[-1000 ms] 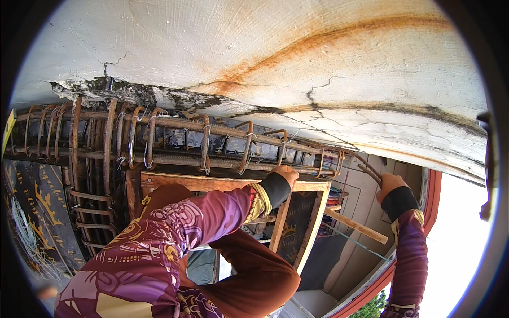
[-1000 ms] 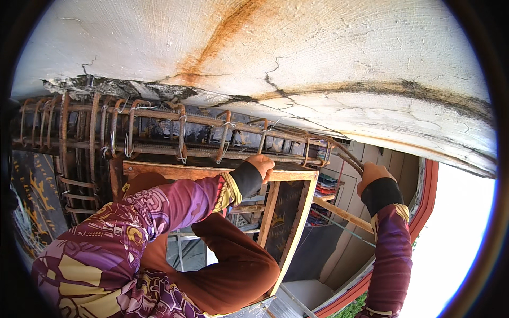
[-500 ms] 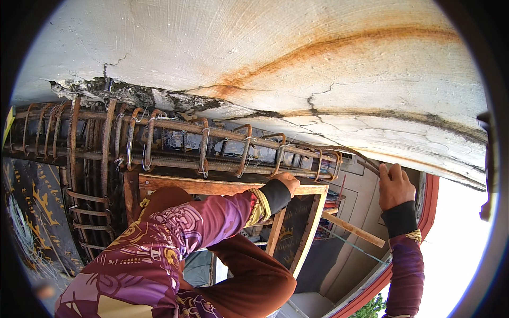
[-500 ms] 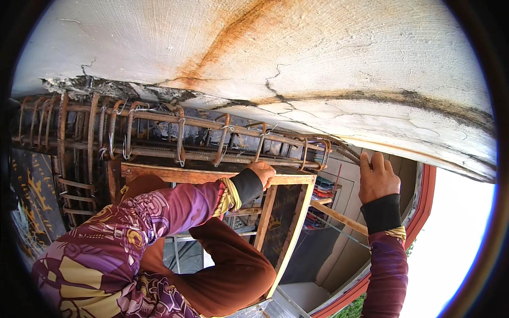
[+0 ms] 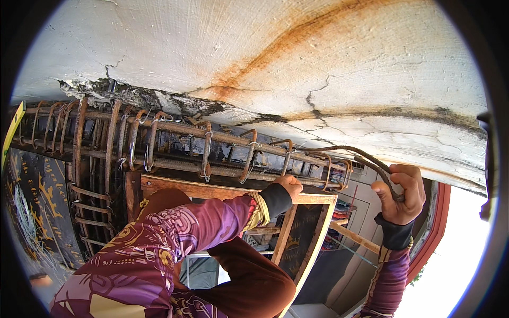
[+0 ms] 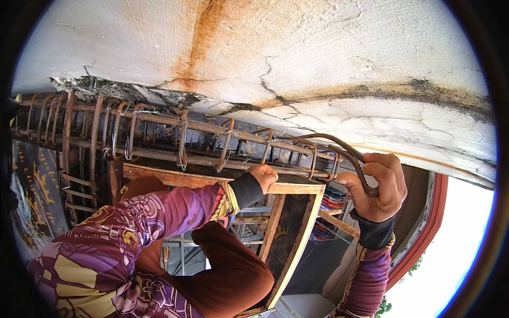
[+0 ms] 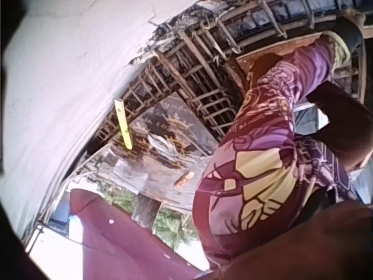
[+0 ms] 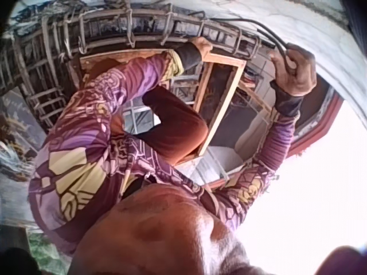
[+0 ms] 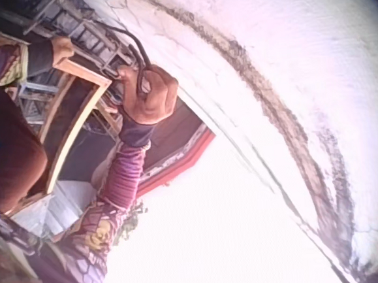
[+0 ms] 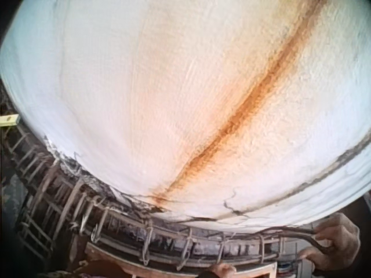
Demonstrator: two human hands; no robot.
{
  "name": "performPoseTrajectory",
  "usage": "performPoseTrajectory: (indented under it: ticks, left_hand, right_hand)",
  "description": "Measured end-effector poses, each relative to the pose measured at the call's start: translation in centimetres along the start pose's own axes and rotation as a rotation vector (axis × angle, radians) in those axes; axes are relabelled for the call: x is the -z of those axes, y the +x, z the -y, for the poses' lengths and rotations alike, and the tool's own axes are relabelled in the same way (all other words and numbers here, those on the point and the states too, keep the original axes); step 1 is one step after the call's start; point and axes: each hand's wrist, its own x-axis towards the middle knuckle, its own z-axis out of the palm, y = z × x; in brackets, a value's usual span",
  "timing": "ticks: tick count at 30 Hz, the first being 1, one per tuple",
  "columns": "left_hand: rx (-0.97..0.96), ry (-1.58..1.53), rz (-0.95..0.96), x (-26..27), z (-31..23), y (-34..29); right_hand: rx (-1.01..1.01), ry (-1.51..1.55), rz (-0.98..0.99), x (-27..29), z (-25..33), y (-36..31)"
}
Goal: The person assembles a rebar cage by hand, bending and tying steel bars together on a wooden frame. They use wire to secure the intersections of the rebar grid, working methodically along the length of the structure.
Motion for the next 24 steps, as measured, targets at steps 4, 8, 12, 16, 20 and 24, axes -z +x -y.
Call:
performPoseTrajectory:
  ticks: [4, 8, 12, 16, 20, 24]
  left_hand:
    - [-0.053, 0.124, 0.005, 0.4, -0.5, 0.5]
    - [-0.032, 0.186, -0.040, 1.0, -1.5, 0.2]
    - [-0.060, 0.199, -0.036, 1.9, -0.5, 1.0]
    - [-0.020, 0.113, -0.054, 1.3, -1.1, 0.7]
    - [-0.034, 0.116, -0.078, 1.8, -0.5, 1.3]
    - [-0.012, 0.141, -0.014, 0.1, -0.5, 0.7]
  right_hand:
    - [-0.182, 0.529, -0.604, -5.3, -2.7, -0.8]
    - [-0.385, 1.004, -0.850, -5.5, -3.8, -2.6]
    - [-0.727, 0.549, -1.109, -7.0, -2.7, 0.7]
    - [-1.039, 0.069, -1.061, -6.9, -6.2, 1.5]
    - [-1.149, 0.203, -1.055, -6.7, -4.6, 2.0]
    - [-0.712, 0.574, -1.020, -5.1, -1.6, -1.9]
